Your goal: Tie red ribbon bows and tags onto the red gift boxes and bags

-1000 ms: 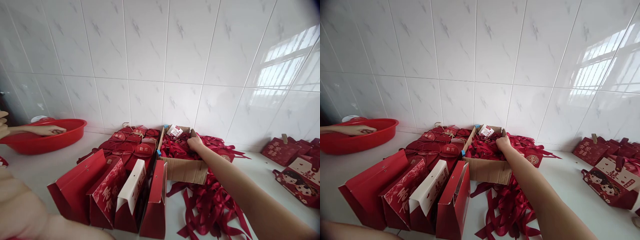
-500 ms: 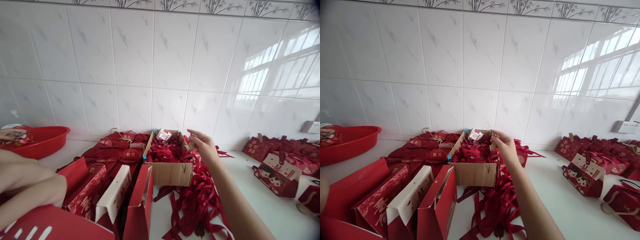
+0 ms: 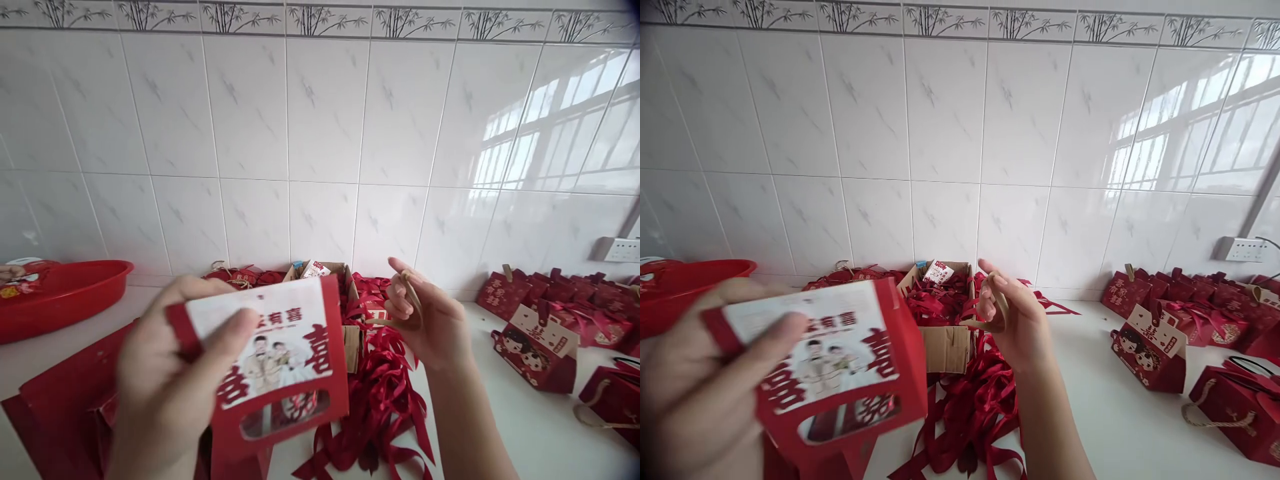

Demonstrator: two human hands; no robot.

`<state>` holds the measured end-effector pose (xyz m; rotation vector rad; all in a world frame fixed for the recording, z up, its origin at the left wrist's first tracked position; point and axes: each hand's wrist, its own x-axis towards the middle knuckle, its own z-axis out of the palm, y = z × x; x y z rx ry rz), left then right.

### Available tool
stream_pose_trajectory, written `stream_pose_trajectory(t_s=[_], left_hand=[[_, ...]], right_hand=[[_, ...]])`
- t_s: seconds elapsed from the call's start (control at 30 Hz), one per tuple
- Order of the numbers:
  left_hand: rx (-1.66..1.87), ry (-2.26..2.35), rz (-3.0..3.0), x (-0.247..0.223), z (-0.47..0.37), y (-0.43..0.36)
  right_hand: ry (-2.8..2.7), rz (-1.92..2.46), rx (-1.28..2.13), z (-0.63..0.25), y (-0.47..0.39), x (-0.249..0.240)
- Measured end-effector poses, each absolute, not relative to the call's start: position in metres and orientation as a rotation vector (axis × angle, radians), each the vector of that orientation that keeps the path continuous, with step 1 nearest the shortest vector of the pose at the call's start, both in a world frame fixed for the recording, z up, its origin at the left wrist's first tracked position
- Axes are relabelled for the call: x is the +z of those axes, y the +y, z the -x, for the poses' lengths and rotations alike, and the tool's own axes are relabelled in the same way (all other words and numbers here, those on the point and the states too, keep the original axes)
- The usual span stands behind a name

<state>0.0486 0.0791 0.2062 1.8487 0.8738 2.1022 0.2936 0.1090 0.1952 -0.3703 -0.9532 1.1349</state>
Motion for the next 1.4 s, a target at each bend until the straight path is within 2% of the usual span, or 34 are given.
stream_pose_trajectory(t_s=[0.1,0.2,0.37,0.53,0.8,1.13,1.23,1.4], left_hand=[[1.954,0.772,-2.175,0.205,-0.062,0.075],[1.589,0.542,-2.578,0.202,-0.069,0.074],[1.334,0.508,-2.760,0.201,-0.065,0.061],[1.386,0.407,-2.726,0.197,-0.065,0.053],[1.559,0.368,-2.673,0.189,-0.076,0.047],[1.407,0.328,-2.767,0.195,-0.074,0.050],[1.349,0.235,-2.713,0.199,-0.073,0.054],[1.378,0.326,-2.507,0.203,-0.066,0.061]], right_hand=[[-1.048,0.339,1.066,-0.295,0.092,0.198],[-1.172,0.309,0.905,-0.296,0.080,0.197],[-1.537,0.212,0.644,-0.298,0.068,0.192],[-1.736,0.184,0.409,-0.292,0.060,0.193],[-1.687,0.114,0.473,-0.283,0.058,0.190],[-1.670,0.156,0.417,-0.270,0.050,0.192],[-1.713,0.180,0.373,-0.268,0.050,0.194],[-1.677,0.276,0.362,-0.274,0.059,0.190]])
